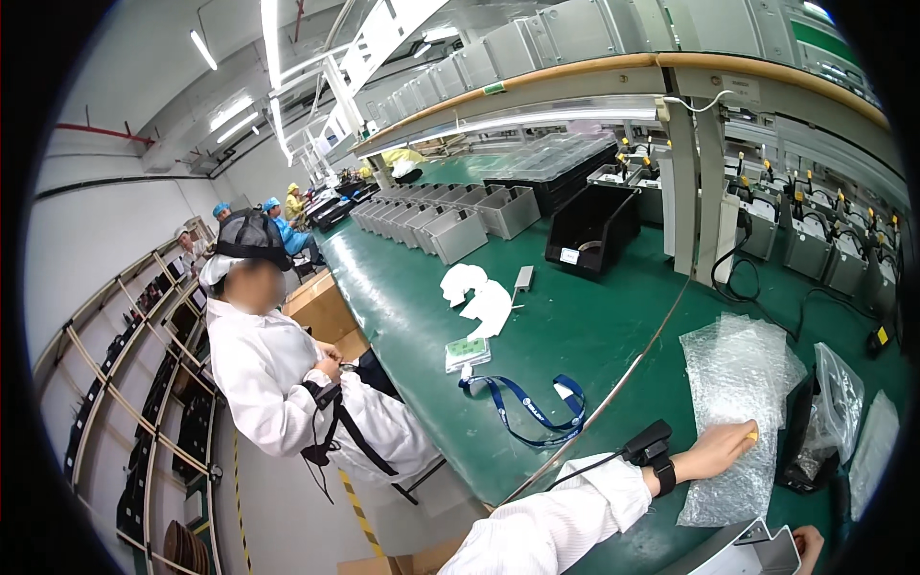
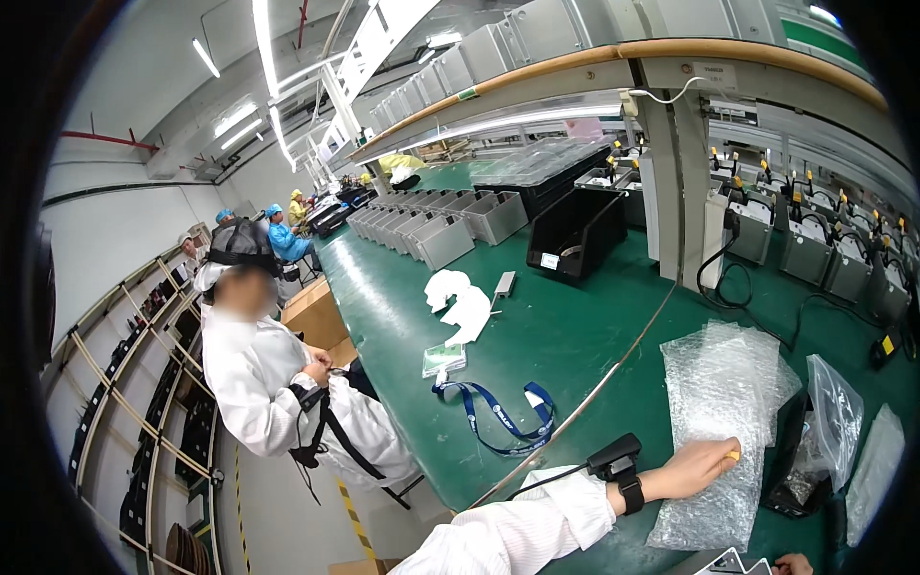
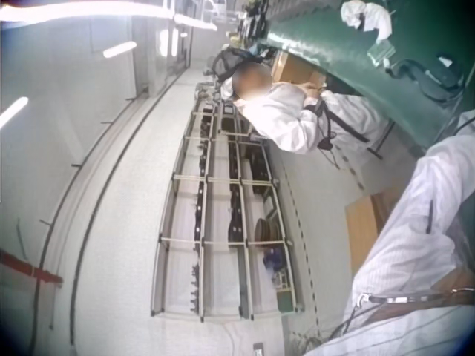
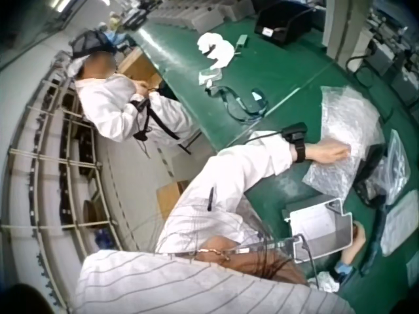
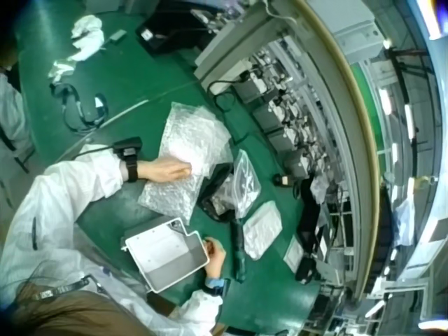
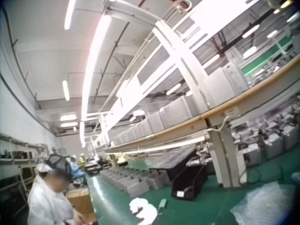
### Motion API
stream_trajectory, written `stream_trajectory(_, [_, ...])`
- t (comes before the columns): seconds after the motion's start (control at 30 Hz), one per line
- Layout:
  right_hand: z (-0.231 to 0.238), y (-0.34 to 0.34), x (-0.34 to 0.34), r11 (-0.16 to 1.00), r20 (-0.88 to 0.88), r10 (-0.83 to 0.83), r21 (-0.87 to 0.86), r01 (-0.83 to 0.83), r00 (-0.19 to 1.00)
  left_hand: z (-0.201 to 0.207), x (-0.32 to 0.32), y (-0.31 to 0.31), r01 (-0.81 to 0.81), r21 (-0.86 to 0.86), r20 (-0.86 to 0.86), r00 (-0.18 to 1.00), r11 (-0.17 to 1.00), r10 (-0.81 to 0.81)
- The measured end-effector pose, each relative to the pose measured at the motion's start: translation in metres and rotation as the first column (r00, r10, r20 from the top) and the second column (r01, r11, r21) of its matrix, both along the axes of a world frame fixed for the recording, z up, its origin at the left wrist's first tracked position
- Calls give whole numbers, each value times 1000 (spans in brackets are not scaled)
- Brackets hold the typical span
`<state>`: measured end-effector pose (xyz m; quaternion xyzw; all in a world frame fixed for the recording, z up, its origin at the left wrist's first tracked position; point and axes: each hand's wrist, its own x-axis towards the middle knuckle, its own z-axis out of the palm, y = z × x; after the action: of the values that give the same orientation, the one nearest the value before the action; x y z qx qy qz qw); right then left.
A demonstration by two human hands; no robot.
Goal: Inspecting and preparing a metal electronic enclosure and small components on a factory workbench.
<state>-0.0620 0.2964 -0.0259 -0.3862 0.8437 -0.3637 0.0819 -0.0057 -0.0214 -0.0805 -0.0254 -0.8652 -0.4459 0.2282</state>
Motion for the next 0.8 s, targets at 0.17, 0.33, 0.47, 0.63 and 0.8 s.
stream_trajectory(0.17, [-1,0,-1,1000,-3,14,6,-14,1000,-4,-4,-2,28,60,17,999,998,-29])
stream_trajectory(0.33, [-6,2,-3,1000,0,8,-17,-8,1000,-3,-5,-2,35,51,2,999,998,-35])
stream_trajectory(0.47, [-3,2,-3,1000,12,10,8,-10,1000,-1,-4,-2,34,19,-2,999,999,-34])
stream_trajectory(0.63, [3,0,1,1000,14,8,26,-8,1000,0,-3,-2,41,45,-19,999,998,-40])
stream_trajectory(0.8, [8,-3,1,998,23,15,63,-17,1000,-6,-5,-4,31,65,-30,999,997,-29])
